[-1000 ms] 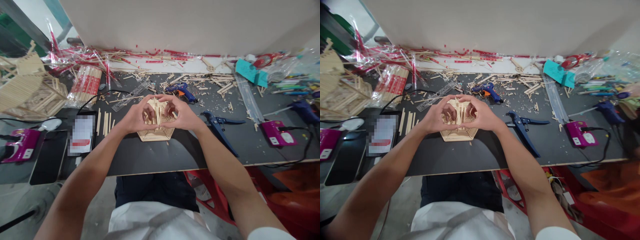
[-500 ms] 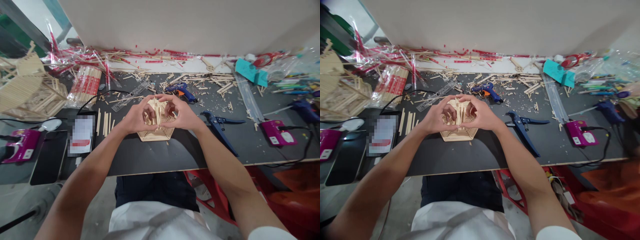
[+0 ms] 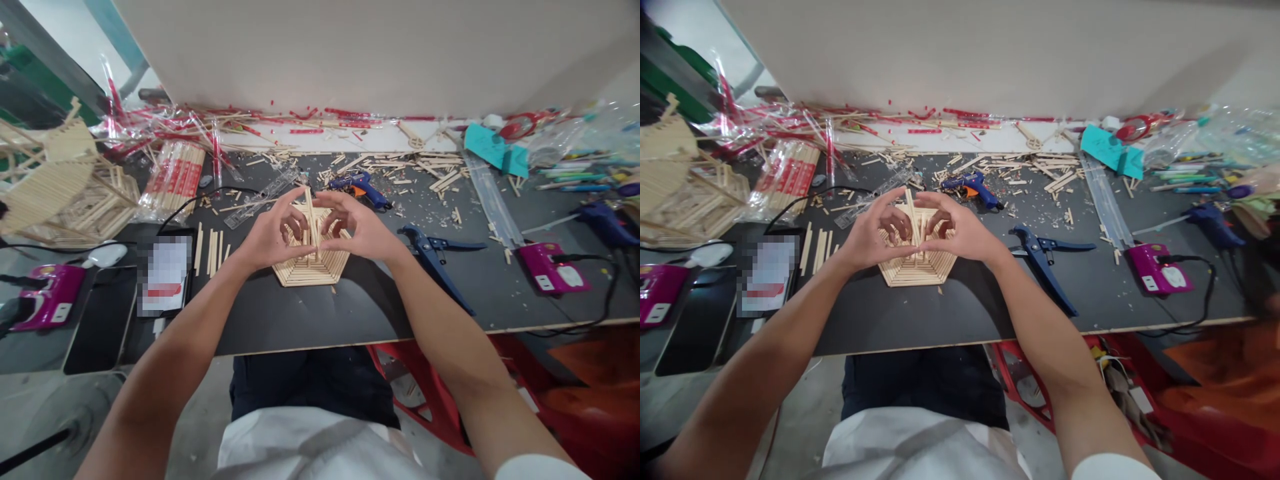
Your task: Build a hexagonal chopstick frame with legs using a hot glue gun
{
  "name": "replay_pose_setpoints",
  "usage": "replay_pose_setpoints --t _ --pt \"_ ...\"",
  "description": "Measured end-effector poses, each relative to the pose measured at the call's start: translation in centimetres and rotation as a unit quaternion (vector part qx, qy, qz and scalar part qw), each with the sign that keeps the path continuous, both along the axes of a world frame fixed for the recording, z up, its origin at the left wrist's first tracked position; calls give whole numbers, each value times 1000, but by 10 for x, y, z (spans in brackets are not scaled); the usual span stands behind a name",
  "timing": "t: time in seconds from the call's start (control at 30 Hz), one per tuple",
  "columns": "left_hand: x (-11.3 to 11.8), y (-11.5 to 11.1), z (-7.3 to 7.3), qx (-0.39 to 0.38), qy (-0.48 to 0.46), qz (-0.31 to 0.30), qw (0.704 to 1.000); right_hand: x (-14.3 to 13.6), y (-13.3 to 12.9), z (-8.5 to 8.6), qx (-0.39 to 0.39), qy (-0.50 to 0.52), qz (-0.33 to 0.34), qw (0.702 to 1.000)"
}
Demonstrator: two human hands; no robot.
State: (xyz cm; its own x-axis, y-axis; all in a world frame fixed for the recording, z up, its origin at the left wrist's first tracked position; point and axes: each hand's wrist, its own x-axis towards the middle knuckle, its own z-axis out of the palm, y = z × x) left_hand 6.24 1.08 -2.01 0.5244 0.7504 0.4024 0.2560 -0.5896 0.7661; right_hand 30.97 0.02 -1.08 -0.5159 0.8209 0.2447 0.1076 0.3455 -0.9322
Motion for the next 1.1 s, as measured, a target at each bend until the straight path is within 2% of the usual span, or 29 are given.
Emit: replay_pose_setpoints --t 0.4,0.57,0.67,0.87,0.97,1.1 --pt "-1 1 -5 25 16 32 999 -7 -3 -4 18 -11 -28 999" --pt "2 2 -10 17 -2 90 996 -12 -5 -4 -14 -12 -14 1000" --pt "3 4 -10 17 -33 101 994 -14 -5 -6 -23 -6 -12 1000" --pt "-2 10 -3 -11 -94 169 981 -8 2 -7 -20 -13 -81 996" --pt "-3 9 -1 -34 -99 156 982 -4 3 -2 12 -25 -107 994" --pt "-2 4 3 -18 -80 149 985 -4 2 1 34 -22 -115 993"
